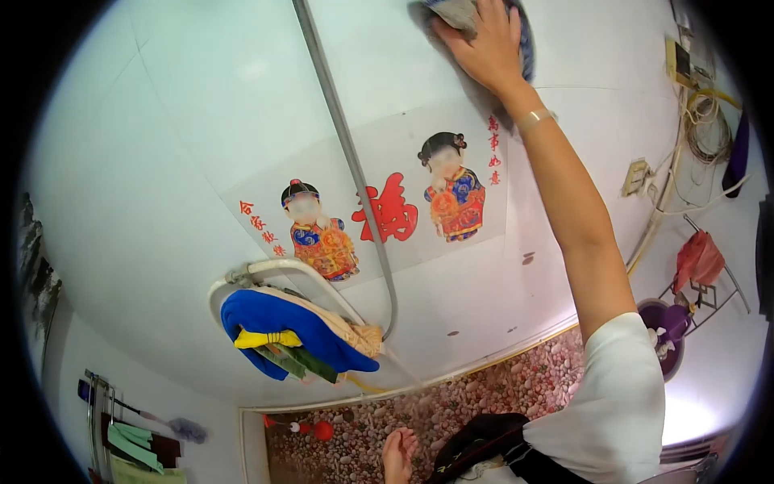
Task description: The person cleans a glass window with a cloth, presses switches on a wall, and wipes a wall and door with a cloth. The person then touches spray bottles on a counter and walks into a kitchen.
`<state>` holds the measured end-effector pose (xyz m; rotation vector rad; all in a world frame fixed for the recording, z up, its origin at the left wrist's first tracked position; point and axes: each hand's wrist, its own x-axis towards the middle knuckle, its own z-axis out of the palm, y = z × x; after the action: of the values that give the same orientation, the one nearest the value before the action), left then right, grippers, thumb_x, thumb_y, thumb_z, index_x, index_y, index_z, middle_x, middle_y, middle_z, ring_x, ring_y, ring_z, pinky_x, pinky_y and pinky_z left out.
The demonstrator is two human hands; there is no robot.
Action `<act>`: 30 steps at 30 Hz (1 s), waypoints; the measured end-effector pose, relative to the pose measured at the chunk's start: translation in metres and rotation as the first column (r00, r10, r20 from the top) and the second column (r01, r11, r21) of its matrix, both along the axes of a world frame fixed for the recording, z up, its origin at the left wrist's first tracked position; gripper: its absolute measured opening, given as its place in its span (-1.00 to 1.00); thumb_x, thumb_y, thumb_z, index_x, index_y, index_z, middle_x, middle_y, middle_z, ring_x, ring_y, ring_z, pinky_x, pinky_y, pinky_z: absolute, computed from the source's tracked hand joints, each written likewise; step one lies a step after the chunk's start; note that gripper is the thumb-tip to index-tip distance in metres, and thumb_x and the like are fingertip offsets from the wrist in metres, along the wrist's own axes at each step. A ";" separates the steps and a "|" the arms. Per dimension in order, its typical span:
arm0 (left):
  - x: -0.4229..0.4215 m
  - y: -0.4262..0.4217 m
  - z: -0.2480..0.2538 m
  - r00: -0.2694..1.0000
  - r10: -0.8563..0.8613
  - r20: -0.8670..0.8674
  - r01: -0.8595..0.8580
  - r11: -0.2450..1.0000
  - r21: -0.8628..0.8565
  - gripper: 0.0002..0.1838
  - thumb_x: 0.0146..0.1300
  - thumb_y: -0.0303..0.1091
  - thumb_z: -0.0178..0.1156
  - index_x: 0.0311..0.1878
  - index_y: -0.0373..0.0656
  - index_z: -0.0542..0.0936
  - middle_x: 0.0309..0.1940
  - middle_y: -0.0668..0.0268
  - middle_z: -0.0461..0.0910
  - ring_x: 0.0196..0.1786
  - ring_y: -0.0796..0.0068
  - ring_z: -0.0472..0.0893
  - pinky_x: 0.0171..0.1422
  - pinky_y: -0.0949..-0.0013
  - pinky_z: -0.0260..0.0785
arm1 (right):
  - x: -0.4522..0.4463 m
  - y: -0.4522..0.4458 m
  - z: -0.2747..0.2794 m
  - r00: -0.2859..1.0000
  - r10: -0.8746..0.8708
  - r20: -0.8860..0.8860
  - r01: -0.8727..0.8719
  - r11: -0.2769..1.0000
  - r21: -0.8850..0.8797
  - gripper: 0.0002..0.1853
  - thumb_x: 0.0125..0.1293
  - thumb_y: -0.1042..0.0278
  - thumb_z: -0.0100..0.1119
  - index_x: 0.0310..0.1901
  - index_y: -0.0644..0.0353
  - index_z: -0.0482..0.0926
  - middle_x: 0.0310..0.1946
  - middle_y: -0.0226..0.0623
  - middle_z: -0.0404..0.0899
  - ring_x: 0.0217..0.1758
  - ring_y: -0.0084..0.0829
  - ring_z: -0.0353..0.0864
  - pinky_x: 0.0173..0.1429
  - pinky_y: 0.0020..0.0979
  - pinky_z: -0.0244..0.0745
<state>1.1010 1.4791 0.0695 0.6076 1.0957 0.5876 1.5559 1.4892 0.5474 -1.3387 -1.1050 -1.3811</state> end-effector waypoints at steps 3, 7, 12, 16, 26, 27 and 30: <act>0.012 0.005 -0.004 0.999 0.007 0.048 -0.008 1.000 0.016 -0.74 0.43 -0.27 -0.06 -0.07 -0.26 0.50 -0.22 0.21 0.59 -0.19 0.39 0.59 -0.06 0.33 0.50 | -0.014 0.040 0.000 0.939 -0.337 0.070 0.322 0.932 0.165 -0.48 0.30 0.05 -0.05 0.18 0.24 0.43 0.28 -0.01 0.30 0.33 0.03 0.22 0.42 -0.13 0.02; 0.044 0.006 -0.004 0.995 -0.038 0.094 0.039 0.999 -0.005 -0.72 0.45 -0.25 -0.09 -0.04 -0.25 0.48 -0.20 0.19 0.58 -0.16 0.36 0.59 0.01 0.29 0.48 | -0.022 0.037 -0.091 0.948 0.025 0.317 0.135 0.870 -0.475 -0.31 -0.22 0.25 0.36 0.11 0.00 0.46 0.28 -0.25 0.32 0.30 -0.10 0.27 0.42 0.01 -0.03; 0.043 0.000 -0.018 0.997 -0.045 0.061 0.046 0.999 -0.025 -0.73 0.44 -0.26 -0.07 -0.04 -0.25 0.48 -0.22 0.20 0.58 -0.15 0.36 0.59 0.01 0.27 0.48 | 0.010 0.052 -0.261 0.775 0.632 0.012 -0.262 0.338 -0.904 -0.18 -0.21 0.51 0.18 0.27 0.00 0.30 0.27 -0.25 0.25 0.40 -0.18 0.10 0.48 -0.04 -0.14; 0.070 -0.003 0.032 0.987 -0.086 0.137 0.088 0.996 -0.010 -0.74 0.35 -0.16 0.07 -0.46 0.00 0.50 -0.49 0.45 0.38 -0.40 0.53 0.32 -0.26 0.40 0.24 | 0.030 0.034 -0.223 0.833 0.551 0.048 -0.164 0.329 -0.930 -0.18 -0.17 0.49 0.18 0.29 0.08 0.28 0.28 -0.26 0.25 0.41 -0.20 0.09 0.51 -0.10 -0.17; 0.062 0.005 -0.028 0.948 -0.168 0.270 0.177 0.984 -0.009 -0.75 0.41 -0.20 0.00 -0.40 -0.07 0.45 -0.55 0.40 0.36 -0.49 0.57 0.29 -0.40 0.41 0.22 | 0.070 -0.006 0.002 0.966 0.130 0.223 -0.089 0.979 -0.184 -0.37 -0.24 0.53 0.19 0.04 0.07 0.47 0.07 -0.17 0.44 0.24 -0.09 0.30 0.43 -0.14 0.06; 0.071 0.001 -0.014 0.948 -0.168 0.270 0.177 0.984 -0.008 -0.75 0.41 -0.20 0.00 -0.40 -0.07 0.45 -0.55 0.40 0.36 -0.49 0.57 0.29 -0.40 0.41 0.22 | 0.085 -0.004 0.004 0.935 -0.013 0.355 0.040 0.997 -0.070 -0.50 0.01 0.37 0.14 0.09 0.10 0.48 0.05 -0.19 0.50 0.19 -0.11 0.38 0.34 -0.12 0.16; 0.078 -0.017 0.022 0.988 0.113 0.100 -0.104 0.990 -0.097 -0.77 0.39 -0.21 0.02 -0.37 -0.06 0.48 -0.55 0.39 0.40 -0.49 0.58 0.34 -0.40 0.46 0.24 | 0.122 -0.048 0.042 0.998 -0.011 0.058 0.000 0.980 0.199 -0.51 0.12 0.19 0.09 0.10 0.18 0.48 0.14 -0.08 0.42 0.21 0.01 0.33 0.34 -0.10 0.13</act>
<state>1.1787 1.4624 0.0911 0.4348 1.0543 0.6532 1.6780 1.4409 0.5899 -1.1643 -0.9735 -1.5013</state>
